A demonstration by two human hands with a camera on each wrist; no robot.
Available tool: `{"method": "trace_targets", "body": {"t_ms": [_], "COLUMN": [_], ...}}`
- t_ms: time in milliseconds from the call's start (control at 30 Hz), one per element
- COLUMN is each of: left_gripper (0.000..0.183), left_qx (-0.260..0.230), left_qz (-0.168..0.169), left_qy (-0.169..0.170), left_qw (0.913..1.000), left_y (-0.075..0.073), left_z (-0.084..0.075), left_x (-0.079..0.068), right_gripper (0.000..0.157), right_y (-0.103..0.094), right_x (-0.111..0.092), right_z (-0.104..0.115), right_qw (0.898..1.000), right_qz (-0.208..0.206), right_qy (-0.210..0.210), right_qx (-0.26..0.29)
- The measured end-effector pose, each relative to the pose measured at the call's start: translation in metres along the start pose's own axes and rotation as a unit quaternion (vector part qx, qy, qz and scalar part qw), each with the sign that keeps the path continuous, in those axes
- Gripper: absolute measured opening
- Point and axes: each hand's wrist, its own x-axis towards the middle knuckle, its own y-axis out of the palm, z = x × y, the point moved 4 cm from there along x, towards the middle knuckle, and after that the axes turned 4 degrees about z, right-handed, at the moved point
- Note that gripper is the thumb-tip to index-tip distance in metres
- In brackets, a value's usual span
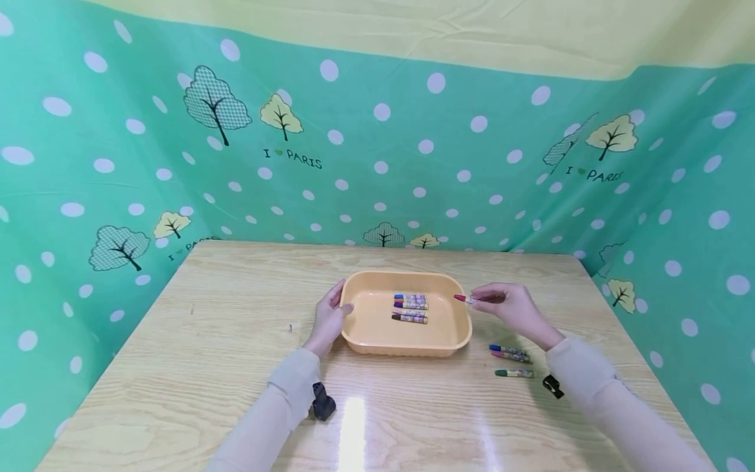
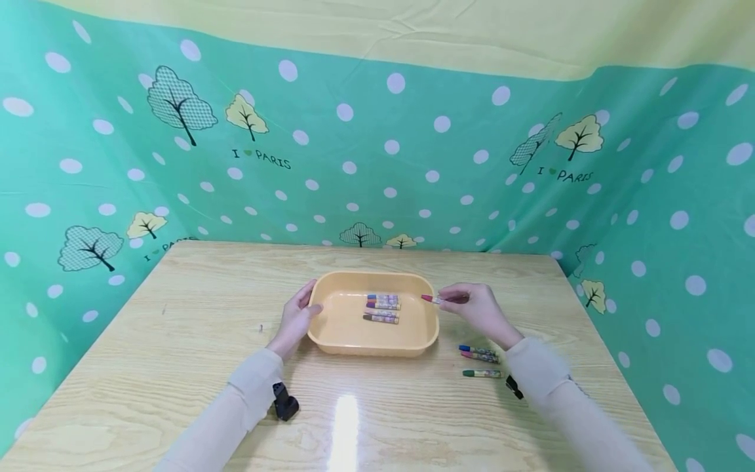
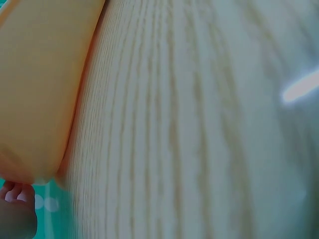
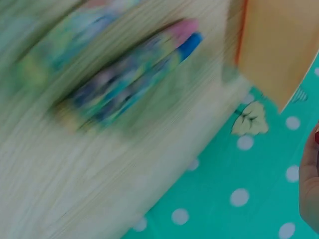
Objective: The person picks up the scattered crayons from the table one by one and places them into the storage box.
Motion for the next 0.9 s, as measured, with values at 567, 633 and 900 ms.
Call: {"method": "trace_targets", "body": {"t_ms": [567,633,900], "left_gripper": [0.063,0.063,0.063], "left_qx": [-0.006,-0.006,-0.005], "left_qz": [0.002,0.002,0.001], "left_qy": [0.003,0.005,0.008], "left_qw": [1.0000,1.0000,1.0000], "left_y": [0.001,0.001,0.000], "left_z": [0.000,0.000,0.001], "left_x": [-0.001,-0.001,0.000], "right_gripper": [0.028,0.028,0.024], "right_y": [0.063,0.069,0.093], "right_x": [0.028,0.031,0.045], "right_z": [0.019,0.021,0.027], "right_qw": [0.998,0.998,0.997], "right_qz": [0.035,0.036,0.043], "right_qy": [-0.026,-0.026,-0.042], "right_qx": [0.048,0.046,0.051]}}
